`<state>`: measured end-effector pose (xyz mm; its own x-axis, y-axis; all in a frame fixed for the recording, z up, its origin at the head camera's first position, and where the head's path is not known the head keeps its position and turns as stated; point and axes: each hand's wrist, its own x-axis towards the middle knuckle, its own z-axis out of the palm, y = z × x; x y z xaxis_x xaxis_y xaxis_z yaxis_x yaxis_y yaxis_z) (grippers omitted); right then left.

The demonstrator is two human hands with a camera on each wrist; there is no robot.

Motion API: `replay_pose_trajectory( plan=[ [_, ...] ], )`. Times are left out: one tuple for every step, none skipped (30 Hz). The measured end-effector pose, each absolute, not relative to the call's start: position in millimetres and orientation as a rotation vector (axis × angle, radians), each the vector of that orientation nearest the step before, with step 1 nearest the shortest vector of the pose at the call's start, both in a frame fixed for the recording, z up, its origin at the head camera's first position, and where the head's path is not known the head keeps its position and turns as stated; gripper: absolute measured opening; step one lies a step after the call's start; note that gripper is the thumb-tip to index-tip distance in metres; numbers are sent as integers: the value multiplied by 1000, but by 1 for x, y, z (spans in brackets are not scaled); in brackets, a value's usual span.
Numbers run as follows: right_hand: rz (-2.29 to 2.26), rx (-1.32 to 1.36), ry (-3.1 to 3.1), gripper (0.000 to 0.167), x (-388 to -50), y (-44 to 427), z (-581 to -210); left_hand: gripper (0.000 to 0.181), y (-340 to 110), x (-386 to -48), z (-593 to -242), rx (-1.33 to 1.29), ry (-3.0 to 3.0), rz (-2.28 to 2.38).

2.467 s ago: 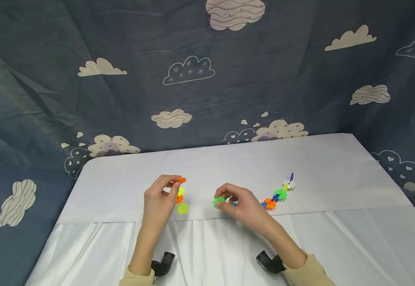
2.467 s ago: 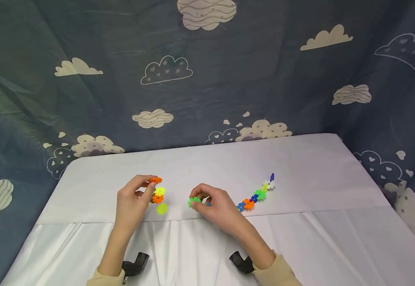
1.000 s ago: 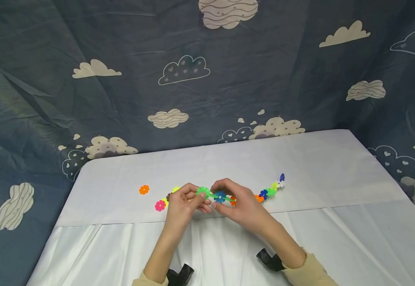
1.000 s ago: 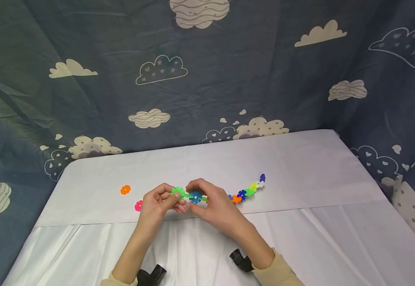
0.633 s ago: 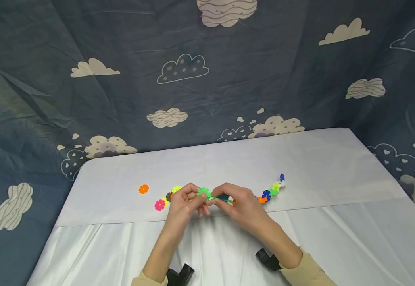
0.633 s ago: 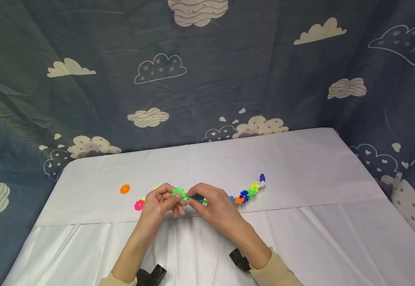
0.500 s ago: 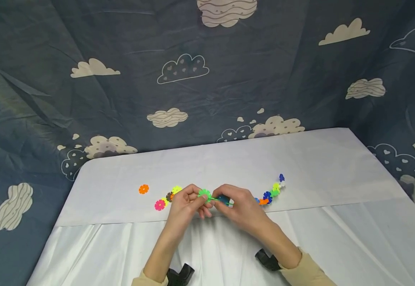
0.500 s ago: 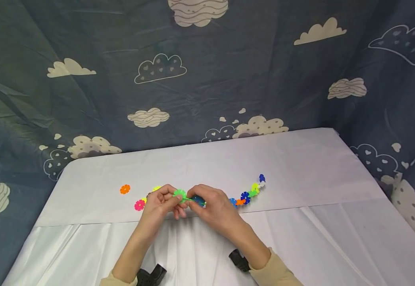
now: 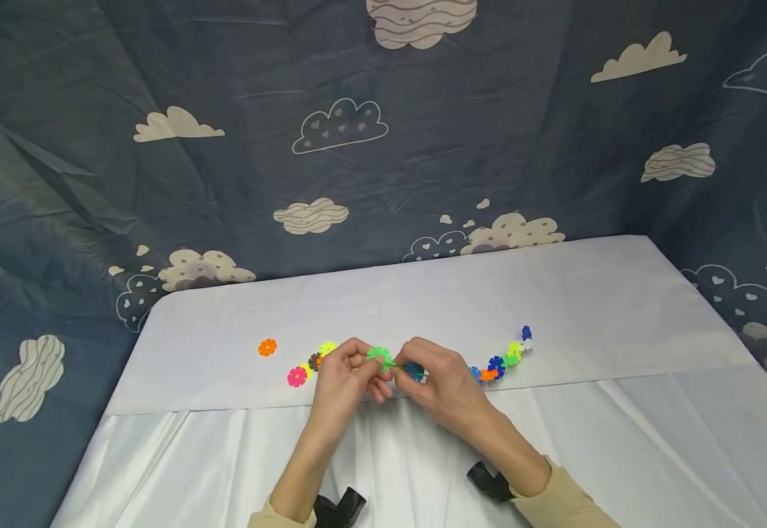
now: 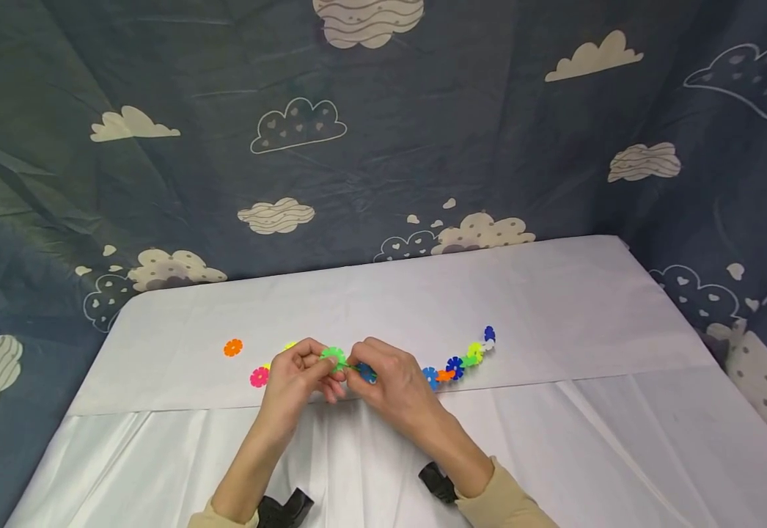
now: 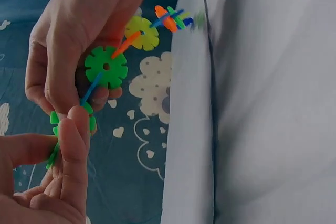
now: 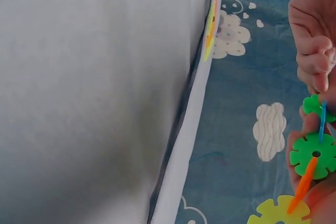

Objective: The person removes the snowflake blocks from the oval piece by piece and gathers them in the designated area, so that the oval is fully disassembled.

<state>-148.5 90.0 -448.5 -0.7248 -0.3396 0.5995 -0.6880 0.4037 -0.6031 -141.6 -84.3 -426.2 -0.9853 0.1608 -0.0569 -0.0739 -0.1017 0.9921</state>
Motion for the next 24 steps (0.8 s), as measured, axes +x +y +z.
replay_pose_trajectory(
  plan=[
    [1245, 881, -2281, 19, -148, 90, -449, 11, -85, -142, -427, 92, 1942, 2243],
    [1239, 877, -2280, 18, -148, 90, -449, 9, -86, -143, -428, 84, 1883, 2267],
    [1237, 873, -2278, 18, -148, 89, -449, 8, -87, -143, -429, 77, 1820, 2290],
    [1233, 871, -2274, 18, -148, 89, -448, 7, -88, -144, -431, 68, 1758, 2314],
    [1229, 867, -2270, 18, -147, 89, -448, 7, -89, -144, -432, 55, 1703, 2335],
    [1225, 865, -2263, 17, -147, 88, -448, 6, -89, -145, -433, 38, 1656, 2354],
    [1221, 861, -2262, 17, -148, 88, -448, 6, -88, -145, -434, 22, 1634, 2367],
    [1219, 860, -2259, 17, -148, 87, -448, 5, -88, -145, -434, 10, 1636, 2376],
    [1216, 860, -2260, 17, -148, 87, -449, 5, -86, -145, -434, 5, 1665, 2376],
    [1209, 861, -2263, 17, -148, 87, -449, 4, -86, -145, -434, 6, 1714, 2367],
    [1204, 858, -2271, 18, -148, 87, -450, 4, -85, -146, -434, 8, 1804, 2347],
    [1203, 854, -2280, 19, -148, 88, -450, 4, -86, -146, -433, 5, 1930, 2314],
    [1208, 846, -2289, 20, -148, 88, -451, 4, -89, -147, -432, -9, 2055, 2281],
    [1212, 843, -2297, 21, -148, 89, -451, 4, -93, -148, -430, -38, 2162, 2252],
    [1221, 841, -2308, 22, -149, 91, -451, 4, -98, -149, -428, -71, 2243, 2239],
    [1236, 841, -2315, 22, -149, 92, -451, 5, -104, -150, -426, -99, 2305, 2234],
    [1247, 837, -2324, 22, -149, 93, -451, 6, -111, -151, -424, -125, 2350, 2236],
    [1264, 832, -2335, 22, -149, 94, -450, 9, -117, -152, -421, -142, 2354, 2254],
    [1276, 832, -2347, 20, -150, 96, -449, 11, -124, -154, -419, -143, 2327, 2284],
    [1282, 837, -2361, 17, -150, 96, -449, 12, -129, -155, -417, -140, 2316, 2294],
    [1290, 839, -2376, 13, -151, 97, -448, 13, -134, -156, -415, -133, 2325, 2287],
    [1296, 839, -2389, 10, -151, 98, -448, 14, -139, -157, -415, -130, 2348, 2265],
    [1304, 839, -2403, 8, -151, 98, -448, 14, -143, -158, -414, -134, 2380, 2240],
    [1313, 839, -2414, 7, -152, 99, -447, 14, -148, -159, -414, -146, 2432, 2209]
  ],
)
